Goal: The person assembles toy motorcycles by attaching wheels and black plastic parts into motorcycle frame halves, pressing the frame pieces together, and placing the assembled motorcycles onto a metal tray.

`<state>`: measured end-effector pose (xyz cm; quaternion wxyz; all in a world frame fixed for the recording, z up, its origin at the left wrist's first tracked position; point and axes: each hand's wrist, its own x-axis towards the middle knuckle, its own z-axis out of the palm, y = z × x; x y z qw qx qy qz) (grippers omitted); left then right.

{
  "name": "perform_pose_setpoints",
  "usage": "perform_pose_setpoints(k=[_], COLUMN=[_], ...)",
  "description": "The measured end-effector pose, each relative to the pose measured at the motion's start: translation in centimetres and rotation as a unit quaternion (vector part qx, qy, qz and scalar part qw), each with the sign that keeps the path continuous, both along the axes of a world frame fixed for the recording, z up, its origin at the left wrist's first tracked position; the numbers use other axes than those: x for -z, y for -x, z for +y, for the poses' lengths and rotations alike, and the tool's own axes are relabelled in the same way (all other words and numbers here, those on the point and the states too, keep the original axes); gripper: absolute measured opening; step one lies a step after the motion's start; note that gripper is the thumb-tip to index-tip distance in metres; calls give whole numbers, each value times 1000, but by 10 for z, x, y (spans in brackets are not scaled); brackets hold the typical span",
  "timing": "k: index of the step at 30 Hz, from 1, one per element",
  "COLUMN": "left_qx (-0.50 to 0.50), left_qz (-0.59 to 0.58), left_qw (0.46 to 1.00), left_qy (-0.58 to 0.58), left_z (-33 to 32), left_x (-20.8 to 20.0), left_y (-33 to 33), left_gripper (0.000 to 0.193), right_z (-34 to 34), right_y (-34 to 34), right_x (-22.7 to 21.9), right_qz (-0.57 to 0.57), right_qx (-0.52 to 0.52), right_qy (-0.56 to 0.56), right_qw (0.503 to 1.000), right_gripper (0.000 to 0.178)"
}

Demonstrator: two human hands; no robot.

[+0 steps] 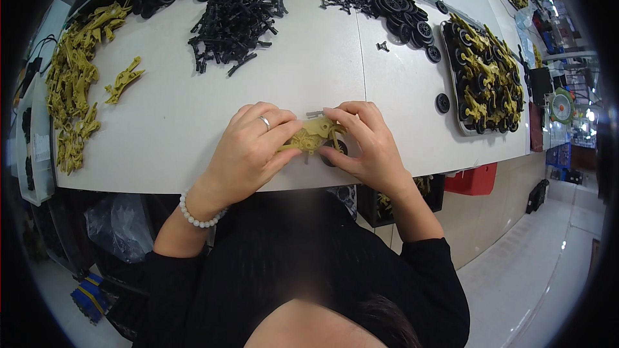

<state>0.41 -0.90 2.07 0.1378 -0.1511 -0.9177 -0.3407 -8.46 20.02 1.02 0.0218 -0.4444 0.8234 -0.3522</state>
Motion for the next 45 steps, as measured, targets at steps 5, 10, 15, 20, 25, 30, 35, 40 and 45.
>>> perform_pose_setpoints(k=[5,10,15,20,25,30,35,40,45], left_qx=[-8,-8,-16,-55,-42,-34,-56,-46,-81], left_qz=[18,9,-6,-13,-47,-57,-72,-77,-189], left_qw=[1000,1000,1000,998,997,997,993,990,918], left_qy=[-2,8,9,-25,-37,-47,-76,-107,-339], left_z=[-1,-1,1,6,4,4,5,4,5], left_x=[9,12,16,18,16,14,17,18,20], left_y=[1,1,-1,-3,1,2,2,-3,-12], left_gripper=[33,32,30,31,33,30,31,35,42], right_z=[0,-1,-1,1,12,1,-12,-11,-8], right_y=[-4,-6,-5,-5,-6,-5,-3,-6,-17], right_x=[7,8,8,6,9,12,16,16,10], right_qz=[-5,-8,-18,-17,-55,-27,-37,-46,-412], right_qx=[13,22,21,35,111,121,137,128,128], right_qy=[-13,-24,-26,-19,3,-27,-17,28,164], right_qw=[1000,999,999,999,992,992,990,990,887], right_gripper=[58,59,58,57,39,27,27,31,29])
